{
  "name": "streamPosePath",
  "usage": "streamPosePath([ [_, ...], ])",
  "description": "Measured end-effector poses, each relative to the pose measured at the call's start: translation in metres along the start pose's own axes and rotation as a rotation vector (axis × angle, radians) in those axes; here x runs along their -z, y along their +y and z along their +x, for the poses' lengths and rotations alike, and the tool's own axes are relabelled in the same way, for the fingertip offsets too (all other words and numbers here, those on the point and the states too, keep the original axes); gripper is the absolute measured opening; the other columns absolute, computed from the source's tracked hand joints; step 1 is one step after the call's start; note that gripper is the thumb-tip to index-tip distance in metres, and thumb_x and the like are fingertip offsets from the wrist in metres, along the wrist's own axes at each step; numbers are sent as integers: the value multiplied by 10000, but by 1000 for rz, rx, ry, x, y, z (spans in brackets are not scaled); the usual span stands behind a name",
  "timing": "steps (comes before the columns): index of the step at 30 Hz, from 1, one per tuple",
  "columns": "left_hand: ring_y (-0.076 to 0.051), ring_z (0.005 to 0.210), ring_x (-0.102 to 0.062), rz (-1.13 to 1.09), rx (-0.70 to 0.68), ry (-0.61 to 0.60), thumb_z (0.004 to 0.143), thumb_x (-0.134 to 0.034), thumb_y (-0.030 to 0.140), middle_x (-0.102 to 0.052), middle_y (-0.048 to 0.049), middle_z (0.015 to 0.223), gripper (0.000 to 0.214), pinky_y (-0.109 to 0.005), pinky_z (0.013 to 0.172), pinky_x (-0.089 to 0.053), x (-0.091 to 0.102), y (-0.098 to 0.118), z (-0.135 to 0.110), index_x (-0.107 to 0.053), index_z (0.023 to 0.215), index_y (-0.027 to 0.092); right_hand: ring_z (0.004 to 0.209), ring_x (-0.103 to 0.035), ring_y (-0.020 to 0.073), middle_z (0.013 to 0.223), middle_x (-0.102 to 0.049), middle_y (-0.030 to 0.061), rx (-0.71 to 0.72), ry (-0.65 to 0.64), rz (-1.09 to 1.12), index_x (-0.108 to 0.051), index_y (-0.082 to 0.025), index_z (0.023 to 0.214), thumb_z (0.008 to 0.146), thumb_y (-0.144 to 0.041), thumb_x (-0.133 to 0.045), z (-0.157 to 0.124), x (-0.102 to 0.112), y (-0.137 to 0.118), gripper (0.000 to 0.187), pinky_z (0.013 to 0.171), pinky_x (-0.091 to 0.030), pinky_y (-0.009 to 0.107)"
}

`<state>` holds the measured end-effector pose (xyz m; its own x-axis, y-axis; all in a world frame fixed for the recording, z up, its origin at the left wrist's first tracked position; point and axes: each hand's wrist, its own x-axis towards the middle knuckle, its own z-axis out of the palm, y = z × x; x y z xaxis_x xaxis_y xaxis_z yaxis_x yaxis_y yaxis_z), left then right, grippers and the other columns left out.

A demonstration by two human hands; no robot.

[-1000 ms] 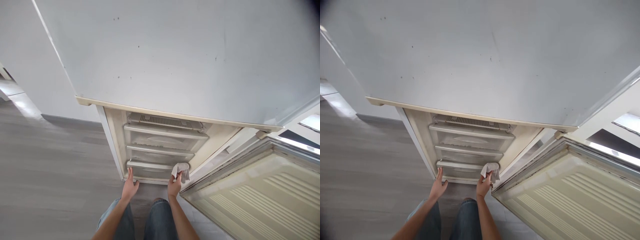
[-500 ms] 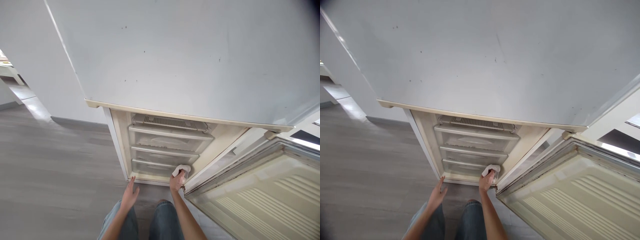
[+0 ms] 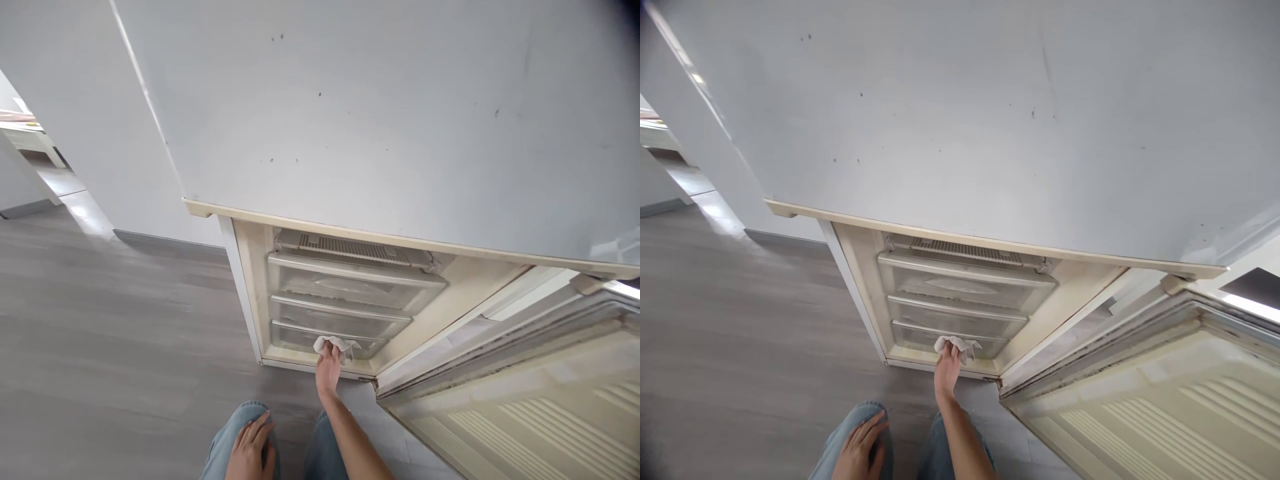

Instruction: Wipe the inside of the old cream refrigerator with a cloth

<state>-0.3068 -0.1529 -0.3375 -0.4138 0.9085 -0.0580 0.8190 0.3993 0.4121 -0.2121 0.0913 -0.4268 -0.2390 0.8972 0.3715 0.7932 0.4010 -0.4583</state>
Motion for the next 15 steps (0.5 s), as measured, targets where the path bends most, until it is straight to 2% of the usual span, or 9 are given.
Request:
streamPosePath([
  [3,-258,1102,-643,24,-68,18,798,-428,223,-675,-17,1219,368,-466,966,-556,-2,5,2,-689,1051,272,1163,-458,345,1241,-513,170,97,-48,-15,-549,-123,1239,847,-126,-282,-3,-11,-18,474,856,-476,472],
  [6,-248,1105,-642,33,-76,6,812,-411,224,-675,-7,1221,370,-457,971,-553,-4,7,3,-685,1053,283,1128,-494,330,1228,-550,145,227,-108,-5,-570,-162,1244,837,-131,-337,-7,-12,-25,470,888,-473,474],
  [9,-244,1115,-636,26,-88,7,818,-420,235,-671,0,1229,364,-442,982,-545,-8,4,3,-676,1068,300,1132,-515,301,1235,-583,103,475,-162,-3,-544,-210,1297,843,-123,-388,-2,-3,-28,488,971,-433,474],
  [12,-240,1097,-646,13,-122,11,795,-464,229,-681,7,1212,356,-423,984,-542,-16,-1,2,-677,1066,320,1277,-433,248,1356,-531,48,792,-187,19,-456,-257,1379,888,-138,-397,14,2,-40,509,1093,-334,452],
  [13,-238,1082,-653,13,-117,28,784,-476,223,-688,8,1199,351,-419,978,-545,-18,-1,1,-684,1049,323,1305,-412,223,1384,-511,37,864,-203,24,-436,-256,1392,897,-140,-394,21,0,-46,510,1107,-324,432],
  [15,-238,1060,-663,30,-78,87,770,-483,213,-702,7,1174,335,-422,968,-547,-23,1,-2,-698,1003,322,1309,-420,176,1402,-498,30,951,-269,12,-430,-233,1393,893,-127,-402,32,-8,-58,511,1069,-382,372],
])
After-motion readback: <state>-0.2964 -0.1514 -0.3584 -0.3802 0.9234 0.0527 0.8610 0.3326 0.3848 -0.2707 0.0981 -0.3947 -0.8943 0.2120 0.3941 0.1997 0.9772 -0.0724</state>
